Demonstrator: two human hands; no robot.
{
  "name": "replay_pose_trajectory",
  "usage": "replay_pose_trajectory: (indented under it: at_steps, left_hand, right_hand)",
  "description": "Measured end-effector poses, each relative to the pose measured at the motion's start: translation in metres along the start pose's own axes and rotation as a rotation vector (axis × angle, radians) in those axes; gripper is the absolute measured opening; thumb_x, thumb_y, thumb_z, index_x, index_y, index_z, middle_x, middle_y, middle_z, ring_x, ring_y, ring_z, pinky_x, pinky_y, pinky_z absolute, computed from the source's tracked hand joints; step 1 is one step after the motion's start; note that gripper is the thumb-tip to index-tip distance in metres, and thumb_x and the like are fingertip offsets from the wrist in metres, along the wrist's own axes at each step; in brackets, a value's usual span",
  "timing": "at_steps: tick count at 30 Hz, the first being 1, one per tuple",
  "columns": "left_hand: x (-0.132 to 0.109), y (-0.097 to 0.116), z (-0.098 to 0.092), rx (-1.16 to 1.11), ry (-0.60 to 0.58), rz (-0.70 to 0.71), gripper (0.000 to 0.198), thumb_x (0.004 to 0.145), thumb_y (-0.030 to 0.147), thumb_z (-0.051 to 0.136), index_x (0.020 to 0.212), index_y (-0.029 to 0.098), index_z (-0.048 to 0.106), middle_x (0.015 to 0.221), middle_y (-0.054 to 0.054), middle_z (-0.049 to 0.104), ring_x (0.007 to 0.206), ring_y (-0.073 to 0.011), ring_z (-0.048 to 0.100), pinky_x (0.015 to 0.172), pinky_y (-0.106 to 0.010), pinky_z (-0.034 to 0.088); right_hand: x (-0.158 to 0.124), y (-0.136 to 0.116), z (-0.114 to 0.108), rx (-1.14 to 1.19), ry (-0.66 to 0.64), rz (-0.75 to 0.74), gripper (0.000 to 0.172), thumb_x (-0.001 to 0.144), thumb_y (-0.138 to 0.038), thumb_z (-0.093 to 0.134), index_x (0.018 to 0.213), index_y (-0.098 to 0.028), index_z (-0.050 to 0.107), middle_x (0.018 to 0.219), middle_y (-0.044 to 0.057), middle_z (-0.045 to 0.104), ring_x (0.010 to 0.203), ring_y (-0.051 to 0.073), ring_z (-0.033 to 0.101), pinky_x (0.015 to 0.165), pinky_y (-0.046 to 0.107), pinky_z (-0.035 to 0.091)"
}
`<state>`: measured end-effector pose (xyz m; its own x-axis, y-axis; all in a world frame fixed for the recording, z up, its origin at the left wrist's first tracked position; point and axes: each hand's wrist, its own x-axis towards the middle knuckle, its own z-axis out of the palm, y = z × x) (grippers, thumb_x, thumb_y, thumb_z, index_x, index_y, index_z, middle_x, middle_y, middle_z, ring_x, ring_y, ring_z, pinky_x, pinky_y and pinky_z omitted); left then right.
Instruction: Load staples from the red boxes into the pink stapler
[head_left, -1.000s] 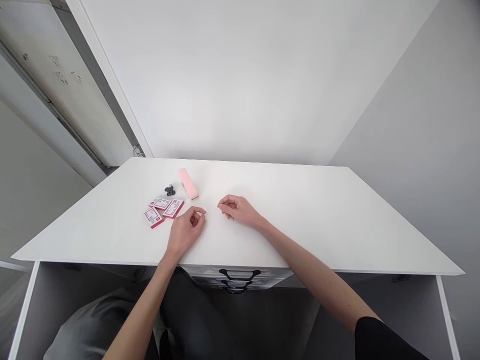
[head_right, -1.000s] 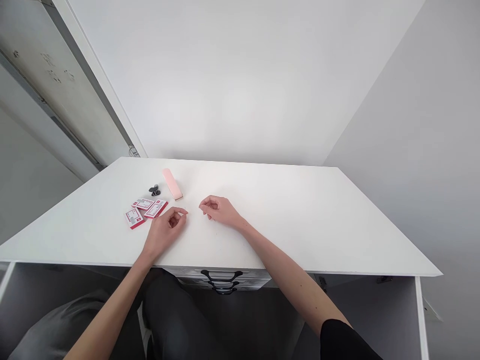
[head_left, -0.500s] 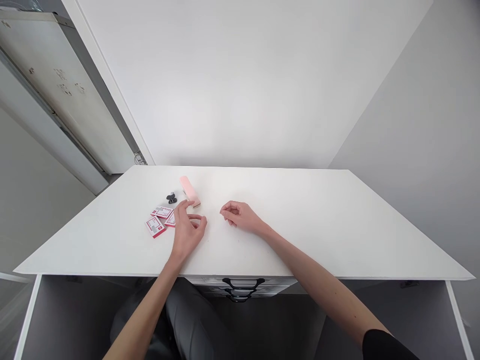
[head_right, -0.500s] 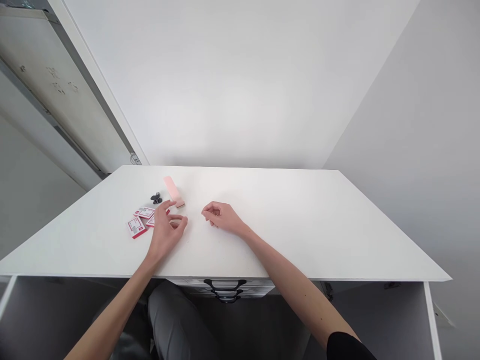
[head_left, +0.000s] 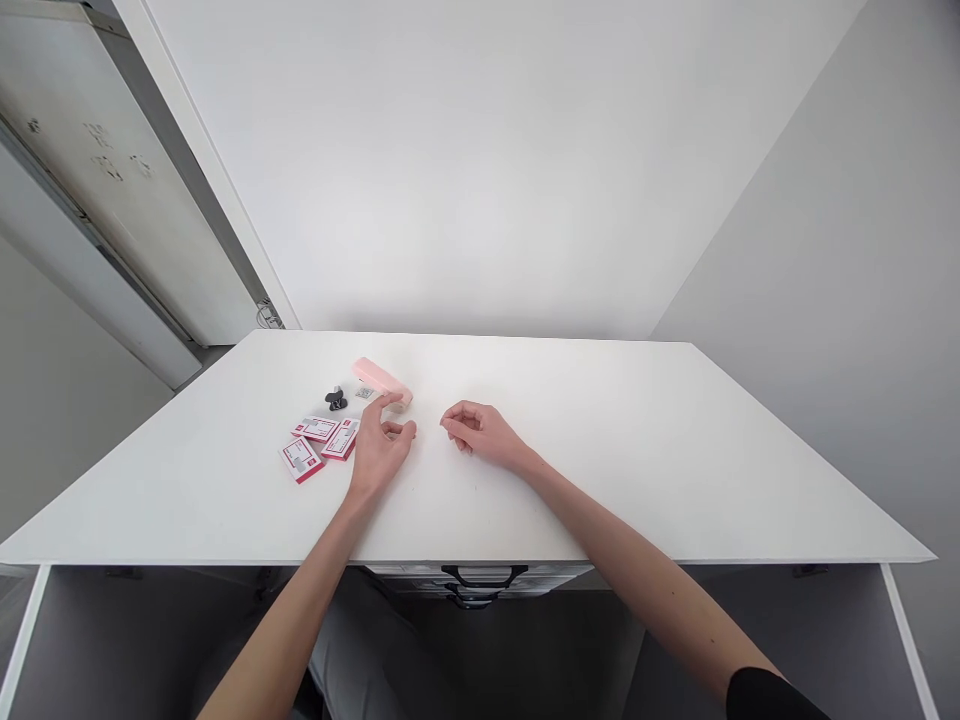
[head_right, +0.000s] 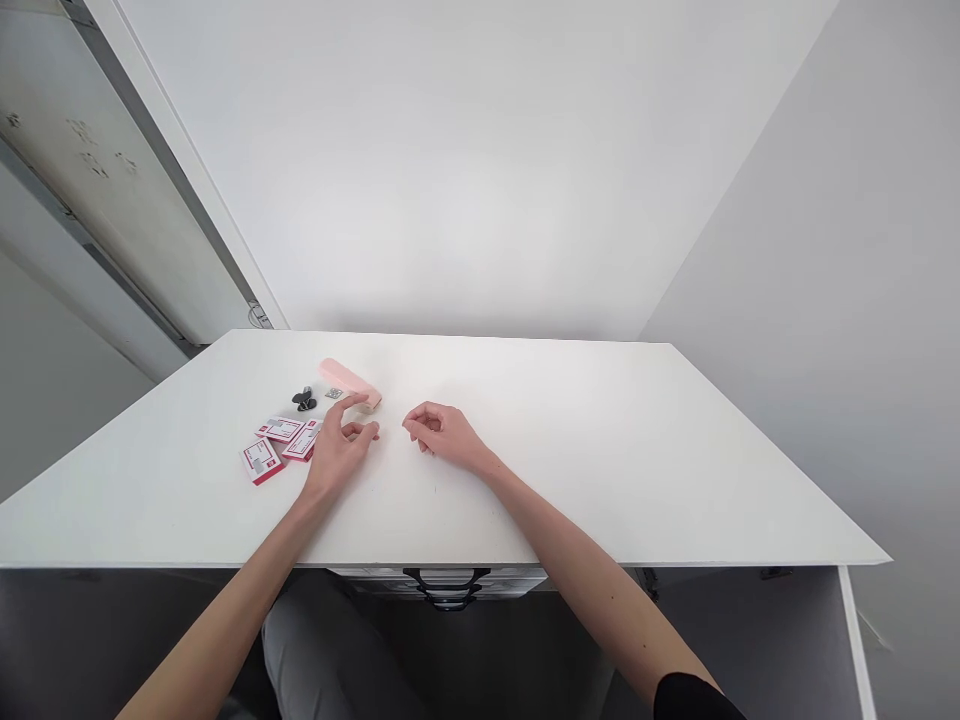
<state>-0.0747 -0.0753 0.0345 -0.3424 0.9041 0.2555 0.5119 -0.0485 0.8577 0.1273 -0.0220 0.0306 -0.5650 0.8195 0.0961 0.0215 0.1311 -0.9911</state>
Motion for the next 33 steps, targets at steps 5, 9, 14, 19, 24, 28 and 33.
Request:
replay_pose_trajectory:
  at_steps: [5,9,14,19,24,28,33]
  left_hand:
    - [-0.003,0.005,0.004,0.062,-0.079,-0.014,0.049,0.082,0.027,0.061,0.13,0.022,0.057,0.135,-0.009,0.068,0.073,-0.0169,0.071,0.081,-0.038,0.055]
    - [-0.004,0.004,0.004,0.099,-0.109,-0.026,0.049,0.083,0.028,0.061,0.131,0.021,0.057,0.108,-0.005,0.075,0.076,-0.0206,0.072,0.08,-0.038,0.053]
    - [-0.004,0.001,0.004,0.136,-0.128,-0.003,0.045,0.083,0.026,0.06,0.128,0.024,0.057,0.106,-0.002,0.075,0.075,-0.0205,0.072,0.079,-0.039,0.052]
    - [-0.002,0.001,0.006,0.248,-0.149,0.023,0.045,0.084,0.025,0.06,0.129,0.027,0.06,0.096,-0.001,0.074,0.076,-0.0218,0.071,0.076,-0.038,0.051]
    - [-0.003,-0.002,0.008,0.402,-0.22,0.069,0.042,0.084,0.024,0.059,0.126,0.028,0.062,0.088,0.001,0.073,0.07,-0.022,0.068,0.069,-0.035,0.046]
    - [-0.008,-0.004,0.011,0.454,-0.292,0.197,0.033,0.085,0.022,0.056,0.117,0.029,0.06,0.097,0.002,0.076,0.066,-0.0208,0.067,0.065,-0.035,0.044]
    - [-0.017,-0.003,0.013,0.518,-0.396,0.458,0.027,0.092,0.018,0.048,0.114,0.027,0.061,0.133,-0.003,0.072,0.074,-0.0212,0.072,0.06,-0.035,0.043]
  right_hand:
    - [0.001,0.003,-0.004,-0.005,0.088,0.0,0.029,0.091,-0.051,0.068,0.095,-0.023,0.067,0.08,-0.001,0.063,0.064,0.012,0.054,0.061,0.029,0.045]
    - [0.001,0.002,-0.004,-0.009,0.104,0.012,0.032,0.089,-0.054,0.069,0.095,-0.023,0.067,0.079,-0.001,0.063,0.063,0.012,0.053,0.06,0.029,0.044]
    - [0.0,0.001,-0.002,-0.016,0.103,0.023,0.033,0.089,-0.056,0.069,0.094,-0.023,0.067,0.078,-0.001,0.062,0.062,0.012,0.052,0.06,0.03,0.044]
    - [0.001,0.005,-0.003,-0.015,0.11,0.047,0.036,0.089,-0.058,0.07,0.095,-0.023,0.067,0.077,-0.001,0.061,0.062,0.013,0.052,0.058,0.03,0.043]
    - [0.005,0.011,-0.003,-0.014,0.122,0.033,0.036,0.09,-0.058,0.069,0.095,-0.023,0.067,0.076,-0.001,0.06,0.062,0.014,0.052,0.057,0.03,0.043]
    - [0.007,0.013,-0.003,-0.087,0.252,-0.021,0.036,0.091,-0.058,0.067,0.099,-0.023,0.066,0.087,0.003,0.064,0.074,0.017,0.058,0.066,0.033,0.048]
    - [0.002,0.013,0.001,-0.271,0.322,-0.12,0.054,0.086,-0.053,0.076,0.131,-0.028,0.058,0.133,0.009,0.061,0.119,0.024,0.06,0.102,0.041,0.049]
